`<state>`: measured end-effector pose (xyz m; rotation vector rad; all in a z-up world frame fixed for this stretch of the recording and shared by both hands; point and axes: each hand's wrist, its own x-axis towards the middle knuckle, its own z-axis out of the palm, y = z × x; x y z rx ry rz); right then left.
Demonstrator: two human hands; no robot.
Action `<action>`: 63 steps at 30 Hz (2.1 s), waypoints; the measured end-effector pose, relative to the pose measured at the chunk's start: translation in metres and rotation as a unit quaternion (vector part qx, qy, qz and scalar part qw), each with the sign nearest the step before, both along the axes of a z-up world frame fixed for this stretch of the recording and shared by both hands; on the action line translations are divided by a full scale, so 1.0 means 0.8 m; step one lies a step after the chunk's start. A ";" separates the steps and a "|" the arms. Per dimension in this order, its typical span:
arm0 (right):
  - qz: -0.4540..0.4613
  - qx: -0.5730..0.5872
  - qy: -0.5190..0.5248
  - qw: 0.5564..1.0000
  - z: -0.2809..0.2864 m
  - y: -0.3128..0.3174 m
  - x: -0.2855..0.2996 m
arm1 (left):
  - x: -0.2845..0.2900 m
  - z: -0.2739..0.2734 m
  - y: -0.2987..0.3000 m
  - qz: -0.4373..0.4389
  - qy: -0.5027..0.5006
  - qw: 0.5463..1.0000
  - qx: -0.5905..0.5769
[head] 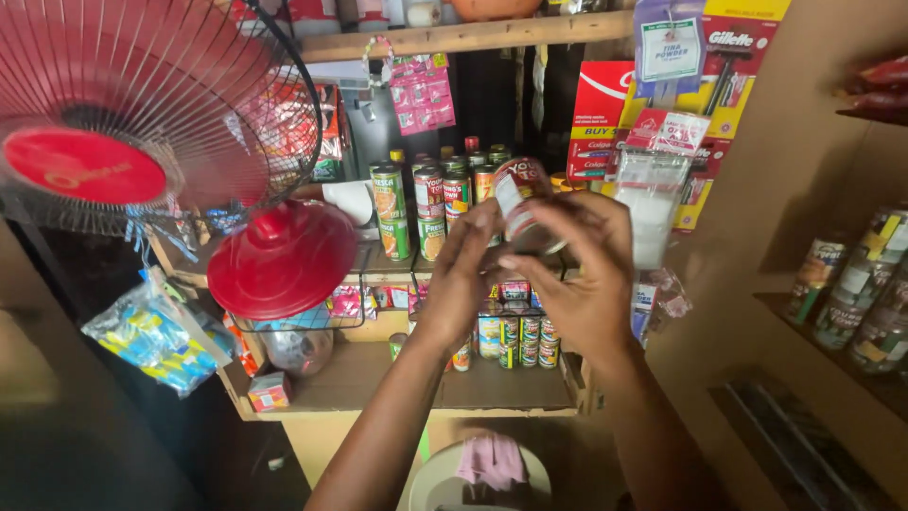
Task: Picking up various canned goods and sachets from a store shelf and placing them into a cardboard box.
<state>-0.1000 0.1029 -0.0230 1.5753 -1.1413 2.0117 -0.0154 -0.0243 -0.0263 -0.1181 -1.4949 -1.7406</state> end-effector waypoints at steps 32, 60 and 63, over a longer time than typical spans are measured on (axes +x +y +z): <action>0.000 0.126 -0.008 0.992 -0.073 -0.098 -0.137 | -0.089 -0.032 -0.070 0.191 0.040 0.929 -0.316; -0.234 0.208 0.046 0.949 -0.253 -0.296 -0.262 | -0.150 -0.225 -0.185 0.421 -0.192 0.713 -0.527; -0.249 0.229 0.046 0.940 -0.244 -0.287 -0.249 | -0.149 -0.223 -0.183 0.407 -0.243 0.710 -0.520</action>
